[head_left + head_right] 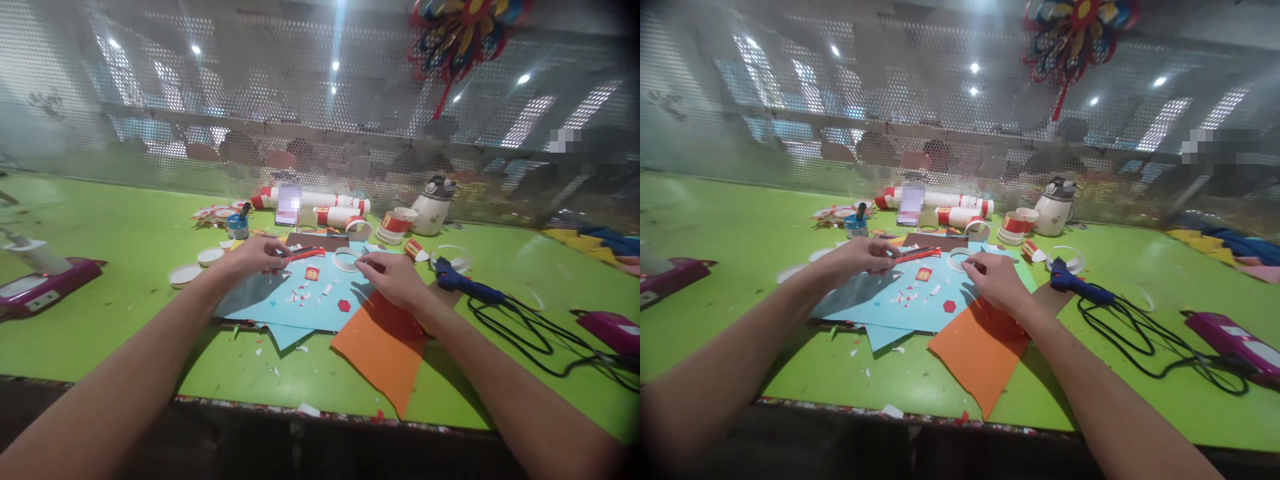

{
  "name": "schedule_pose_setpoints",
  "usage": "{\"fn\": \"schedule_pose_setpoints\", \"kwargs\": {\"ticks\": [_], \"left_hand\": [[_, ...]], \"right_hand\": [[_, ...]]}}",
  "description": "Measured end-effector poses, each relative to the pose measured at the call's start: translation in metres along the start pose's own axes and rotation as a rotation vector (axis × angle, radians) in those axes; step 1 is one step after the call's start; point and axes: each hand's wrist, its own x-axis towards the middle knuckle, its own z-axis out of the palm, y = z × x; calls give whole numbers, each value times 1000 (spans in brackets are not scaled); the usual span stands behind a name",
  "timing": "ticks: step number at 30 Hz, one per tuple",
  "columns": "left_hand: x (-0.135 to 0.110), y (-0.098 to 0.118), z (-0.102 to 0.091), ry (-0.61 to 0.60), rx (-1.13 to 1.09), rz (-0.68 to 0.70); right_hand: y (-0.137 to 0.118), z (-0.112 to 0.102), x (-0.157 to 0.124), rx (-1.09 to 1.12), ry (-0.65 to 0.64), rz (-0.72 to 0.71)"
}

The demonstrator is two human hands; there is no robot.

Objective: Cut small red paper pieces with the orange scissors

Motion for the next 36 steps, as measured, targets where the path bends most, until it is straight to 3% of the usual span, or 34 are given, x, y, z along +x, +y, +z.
{"fn": "schedule_pose_setpoints", "kwargs": {"ticks": [6, 12, 21, 24, 32, 36], "left_hand": [[4, -12, -11, -74, 271, -59], [4, -13, -8, -132, 401, -51], [4, -6, -3, 2, 705, 0], [6, -3, 2, 60, 820, -13], [4, 16, 27, -51, 1041, -41], [3, 28, 36, -48, 1085, -19]], "right_hand": [[1, -2, -1, 10, 12, 18], [4, -5, 1, -11, 4, 59], [5, -11, 1, 20, 18, 95], [4, -11, 2, 33, 27, 99], [1, -12, -1, 76, 61, 17], [-19, -11, 3, 113, 67, -71]]}}
